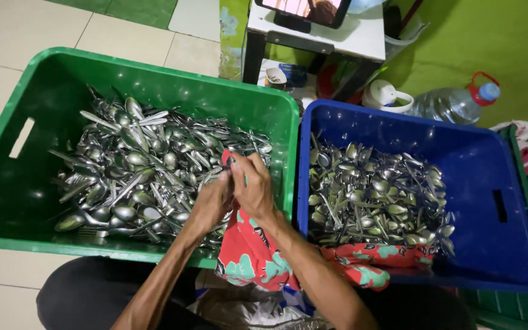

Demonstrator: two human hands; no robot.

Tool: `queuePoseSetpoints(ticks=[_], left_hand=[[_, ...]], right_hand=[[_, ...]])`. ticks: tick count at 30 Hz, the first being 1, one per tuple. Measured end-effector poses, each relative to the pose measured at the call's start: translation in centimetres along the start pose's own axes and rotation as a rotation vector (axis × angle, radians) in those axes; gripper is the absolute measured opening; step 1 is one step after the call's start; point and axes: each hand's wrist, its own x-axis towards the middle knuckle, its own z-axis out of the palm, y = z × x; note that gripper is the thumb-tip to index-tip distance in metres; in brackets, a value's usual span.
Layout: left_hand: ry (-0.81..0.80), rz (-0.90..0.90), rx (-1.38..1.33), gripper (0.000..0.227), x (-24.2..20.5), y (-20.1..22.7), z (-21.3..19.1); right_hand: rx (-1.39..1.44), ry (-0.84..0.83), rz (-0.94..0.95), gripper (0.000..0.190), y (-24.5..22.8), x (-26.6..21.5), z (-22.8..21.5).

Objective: Wiping and cleaning individual metal spoons using a cloth.

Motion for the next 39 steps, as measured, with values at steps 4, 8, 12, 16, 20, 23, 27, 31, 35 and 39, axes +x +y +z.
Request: queuePoseSetpoints(ticks=[4,8,12,16,20,23,27,31,35,39], left_hand=[[0.145,-0.159,-0.100,0.054,1.5,-0.7,0.2],[0.270,-0.084,-0.350,0.051,0.9,2.1,0.0],[0.188,-0.040,-0.799,0.054,-0.4,6.2,-0.4],[0.087,0.063,-1.031,0.050,1.9,-1.0,-0.5],[0.205,0.058,-0.698,0.039,1.0,1.6,-0.7],[0.227,0.118,-0.543,0.043,0.7,4.6,-1.4],[0.254,0.226,-0.633,0.046,0.9,6.0,-2.6],[0.226,0.076,-0.733,0.045,1.6,4.4,-3.1],[0.047,-0.017,-0.842,0.056,1.5,4.3,-1.5],[0.223,0.066,-0.758,0.036,2.8,1.5,-3.9]], right_hand=[[-0.026,0.021,0.068,0.028,-0.6,0.1,0.2],[0.079,-0.146,0.051,0.043,-2.9,-1.0,0.3],[0.121,-0.244,-0.045,0.062,-2.8,-1.6,0.8],[0.020,-0.229,0.017,0.058,-0.2,-1.9,2.2],[0.061,-0.319,0.279,0.026,0.9,-1.3,1.9],[0.307,-0.464,0.382,0.023,2.4,-1.9,2.7],[0.200,-0.397,0.384,0.030,3.4,-2.6,3.2],[0.141,0.016,0.075,0.027,2.1,-1.7,2.1],[0.018,-0.241,-0.027,0.036,-2.5,-0.3,-0.1],[0.052,-0.481,-0.119,0.033,-3.1,-1.2,0.2]])
